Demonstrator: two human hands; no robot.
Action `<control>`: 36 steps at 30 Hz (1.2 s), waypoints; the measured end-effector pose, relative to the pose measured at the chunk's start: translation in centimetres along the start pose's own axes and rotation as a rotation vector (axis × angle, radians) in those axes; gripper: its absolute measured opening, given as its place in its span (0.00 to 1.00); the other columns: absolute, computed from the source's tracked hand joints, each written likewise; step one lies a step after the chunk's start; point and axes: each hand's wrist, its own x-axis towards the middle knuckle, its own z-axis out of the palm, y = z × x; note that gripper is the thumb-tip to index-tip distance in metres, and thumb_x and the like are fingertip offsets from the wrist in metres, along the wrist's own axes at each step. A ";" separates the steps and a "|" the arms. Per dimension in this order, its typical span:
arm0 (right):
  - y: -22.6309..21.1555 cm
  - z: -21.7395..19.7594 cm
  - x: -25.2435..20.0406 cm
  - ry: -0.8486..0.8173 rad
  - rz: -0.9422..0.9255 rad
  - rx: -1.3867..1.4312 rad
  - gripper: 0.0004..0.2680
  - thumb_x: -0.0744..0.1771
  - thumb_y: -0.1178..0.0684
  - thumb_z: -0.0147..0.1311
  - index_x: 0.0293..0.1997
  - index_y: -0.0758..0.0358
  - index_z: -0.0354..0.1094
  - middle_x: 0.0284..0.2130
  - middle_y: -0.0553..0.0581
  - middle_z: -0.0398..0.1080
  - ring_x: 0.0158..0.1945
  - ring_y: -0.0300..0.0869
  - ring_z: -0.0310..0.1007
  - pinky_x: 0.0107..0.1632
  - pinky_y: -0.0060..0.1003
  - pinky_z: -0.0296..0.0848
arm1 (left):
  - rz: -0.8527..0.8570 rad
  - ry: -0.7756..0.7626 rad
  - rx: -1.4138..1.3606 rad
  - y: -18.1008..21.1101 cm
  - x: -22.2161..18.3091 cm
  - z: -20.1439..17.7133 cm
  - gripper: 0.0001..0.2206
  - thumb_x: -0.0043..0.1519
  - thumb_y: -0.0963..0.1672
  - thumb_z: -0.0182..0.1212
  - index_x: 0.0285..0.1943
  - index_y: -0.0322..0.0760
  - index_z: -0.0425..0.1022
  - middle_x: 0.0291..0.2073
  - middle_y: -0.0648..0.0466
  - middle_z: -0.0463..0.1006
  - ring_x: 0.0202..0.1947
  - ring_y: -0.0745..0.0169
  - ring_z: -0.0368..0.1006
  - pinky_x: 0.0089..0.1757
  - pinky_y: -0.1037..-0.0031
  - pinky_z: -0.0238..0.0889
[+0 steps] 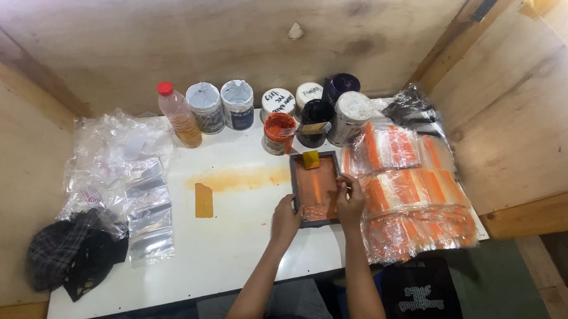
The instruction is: Manual screen printing onto plastic sheets using a small frame and ink.
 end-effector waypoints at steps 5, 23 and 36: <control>-1.1 2.7 -1.7 -0.044 -0.066 -0.053 0.09 0.68 0.64 0.51 0.47 0.60 0.76 0.34 0.57 0.78 0.36 0.47 0.79 0.38 0.38 0.78 | 0.036 -0.073 -0.035 0.5 0.7 0.7 0.23 0.64 0.45 0.62 0.66 0.27 0.68 0.48 0.38 0.77 0.44 0.42 0.81 0.38 0.63 0.79; -5.0 10.8 -9.2 -0.834 -0.212 -0.256 0.09 0.68 0.64 0.50 0.50 0.61 0.71 0.43 0.55 0.72 0.58 0.48 0.70 0.63 0.43 0.68 | 0.172 0.770 0.579 -19.1 -0.9 -15.7 0.12 0.58 0.45 0.68 0.50 0.40 0.81 0.46 0.48 0.81 0.51 0.45 0.75 0.52 0.57 0.66; -6.3 10.5 -8.9 -0.830 -0.083 -0.328 0.08 0.69 0.63 0.49 0.51 0.64 0.72 0.46 0.57 0.70 0.62 0.48 0.66 0.67 0.41 0.64 | -0.447 0.840 0.551 -23.8 -6.5 -21.7 0.26 0.65 0.52 0.61 0.70 0.38 0.70 0.70 0.42 0.63 0.70 0.35 0.54 0.61 0.43 0.50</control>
